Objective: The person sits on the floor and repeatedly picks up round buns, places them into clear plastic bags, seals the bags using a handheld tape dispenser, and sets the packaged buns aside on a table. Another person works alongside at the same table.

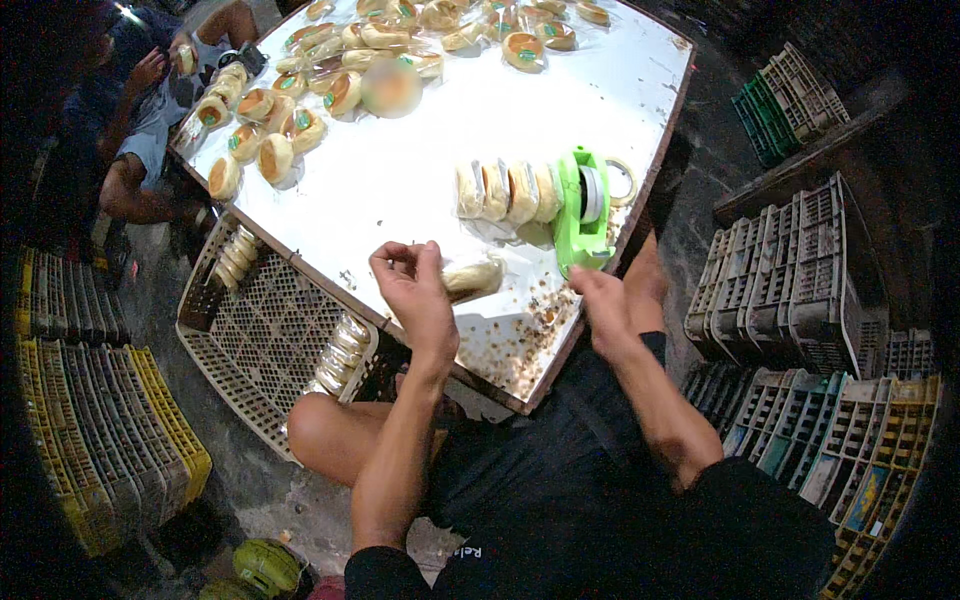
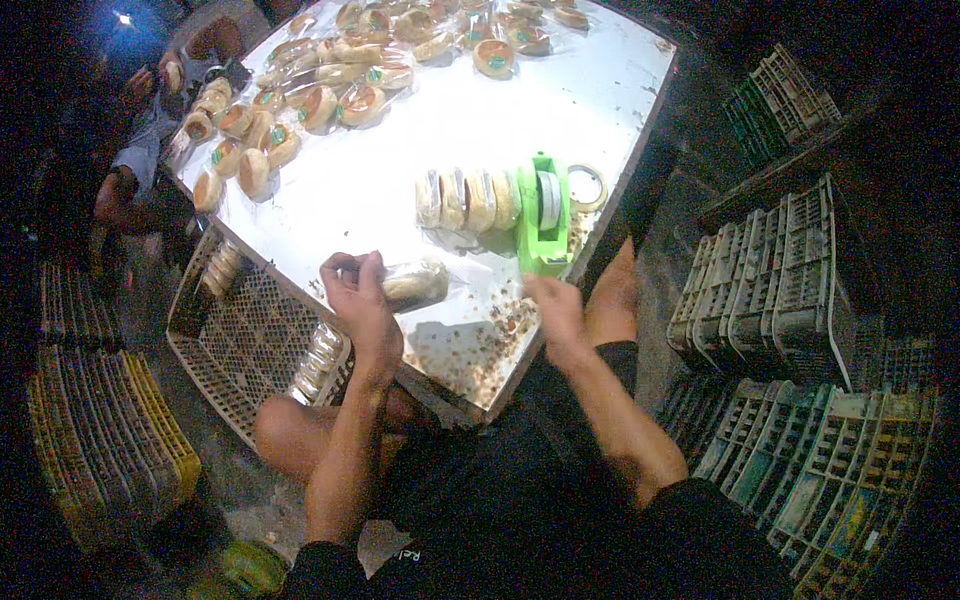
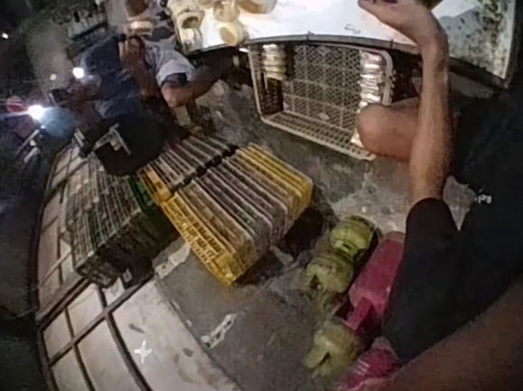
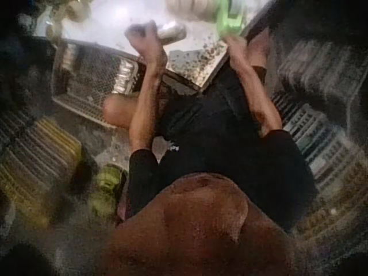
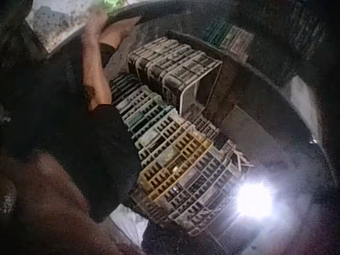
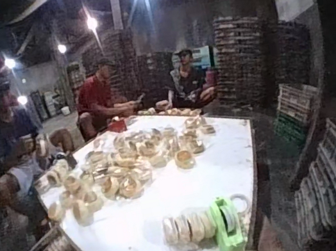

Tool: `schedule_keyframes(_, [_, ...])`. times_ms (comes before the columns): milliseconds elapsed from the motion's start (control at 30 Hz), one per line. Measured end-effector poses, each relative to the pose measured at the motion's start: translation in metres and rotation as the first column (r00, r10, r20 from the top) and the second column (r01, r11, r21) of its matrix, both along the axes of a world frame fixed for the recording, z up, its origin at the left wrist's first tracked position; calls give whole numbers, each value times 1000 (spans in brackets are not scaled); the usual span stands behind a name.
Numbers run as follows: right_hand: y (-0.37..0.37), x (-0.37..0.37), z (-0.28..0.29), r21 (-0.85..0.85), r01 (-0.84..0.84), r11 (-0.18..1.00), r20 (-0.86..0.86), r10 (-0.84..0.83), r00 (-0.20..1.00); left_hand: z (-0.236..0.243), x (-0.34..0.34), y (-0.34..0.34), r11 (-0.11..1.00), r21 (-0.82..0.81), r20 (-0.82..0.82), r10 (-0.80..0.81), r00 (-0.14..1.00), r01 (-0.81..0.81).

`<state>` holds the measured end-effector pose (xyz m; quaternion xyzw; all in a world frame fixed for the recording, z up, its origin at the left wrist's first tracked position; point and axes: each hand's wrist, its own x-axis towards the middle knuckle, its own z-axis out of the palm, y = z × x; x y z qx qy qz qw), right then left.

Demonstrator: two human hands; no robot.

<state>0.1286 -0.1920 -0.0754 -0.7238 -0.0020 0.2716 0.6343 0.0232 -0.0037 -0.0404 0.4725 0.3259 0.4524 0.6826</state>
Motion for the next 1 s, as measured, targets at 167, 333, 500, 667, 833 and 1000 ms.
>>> schedule_keyframes(167, [83,-46,73,24,-311,950,616,231,753,2,-6,-5,992,96,-145,-68,987,82])
schedule_keyframes(333, [82,-37,59,287,-293,912,-23,312,950,30,-13,-4,907,337,-205,-193,960,254])
schedule_keyframes(500, [104,-12,53,438,-333,835,-113,418,901,34,2,31,965,-119,31,-232,972,234])
schedule_keyframes(667, [179,56,44,-11,-309,951,703,228,674,3,32,74,973,42,-124,-218,968,225])
schedule_keyframes(833, [254,169,23,-508,-274,817,658,573,489,-15,58,90,889,17,-351,-423,835,458])
schedule_keyframes(1000, [355,214,-32,-763,-342,548,203,706,679,20,40,98,884,-60,-274,-461,844,464])
